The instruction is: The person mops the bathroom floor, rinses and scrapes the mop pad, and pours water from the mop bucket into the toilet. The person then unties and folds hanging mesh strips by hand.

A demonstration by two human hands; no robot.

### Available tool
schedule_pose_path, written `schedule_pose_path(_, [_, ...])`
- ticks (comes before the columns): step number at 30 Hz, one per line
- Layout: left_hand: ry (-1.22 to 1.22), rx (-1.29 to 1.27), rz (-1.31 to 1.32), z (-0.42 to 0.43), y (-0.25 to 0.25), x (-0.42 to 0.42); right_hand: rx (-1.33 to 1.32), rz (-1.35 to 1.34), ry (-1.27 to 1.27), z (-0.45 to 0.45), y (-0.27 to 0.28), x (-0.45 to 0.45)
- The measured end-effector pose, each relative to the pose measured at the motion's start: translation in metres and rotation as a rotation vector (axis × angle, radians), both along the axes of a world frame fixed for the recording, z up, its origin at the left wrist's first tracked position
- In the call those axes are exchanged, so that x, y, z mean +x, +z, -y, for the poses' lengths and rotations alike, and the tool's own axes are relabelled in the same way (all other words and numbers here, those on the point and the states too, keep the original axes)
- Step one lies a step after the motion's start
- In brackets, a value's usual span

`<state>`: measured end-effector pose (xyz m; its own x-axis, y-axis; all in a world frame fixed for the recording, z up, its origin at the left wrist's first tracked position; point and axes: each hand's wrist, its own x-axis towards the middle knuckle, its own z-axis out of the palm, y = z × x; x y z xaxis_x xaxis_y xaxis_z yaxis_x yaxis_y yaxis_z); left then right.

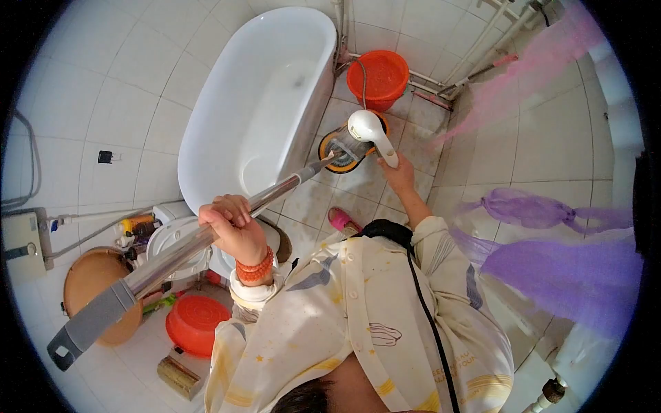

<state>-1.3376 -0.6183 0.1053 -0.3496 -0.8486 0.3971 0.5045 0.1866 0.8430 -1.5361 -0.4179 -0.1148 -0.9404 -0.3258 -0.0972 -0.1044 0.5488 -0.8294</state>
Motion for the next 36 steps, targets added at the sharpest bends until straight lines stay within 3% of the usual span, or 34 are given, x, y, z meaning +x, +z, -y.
schedule_pose_path(20, [0.069, 0.073, -0.032, 0.009, -0.007, 0.001, 0.064, 0.007, -0.075, -0.019, -0.06, -0.006])
schedule_pose_path(23, [0.091, 0.103, 0.006, 0.007, -0.003, 0.0, 0.118, 0.157, -0.01, -0.02, -0.042, -0.006])
schedule_pose_path(26, [0.143, 0.144, 0.007, 0.008, -0.003, 0.0, 0.163, 0.03, 0.018, -0.02, -0.05, -0.006])
schedule_pose_path(36, [0.135, 0.144, -0.02, 0.019, -0.01, 0.007, 0.131, 0.07, -0.117, -0.021, -0.047, -0.004])
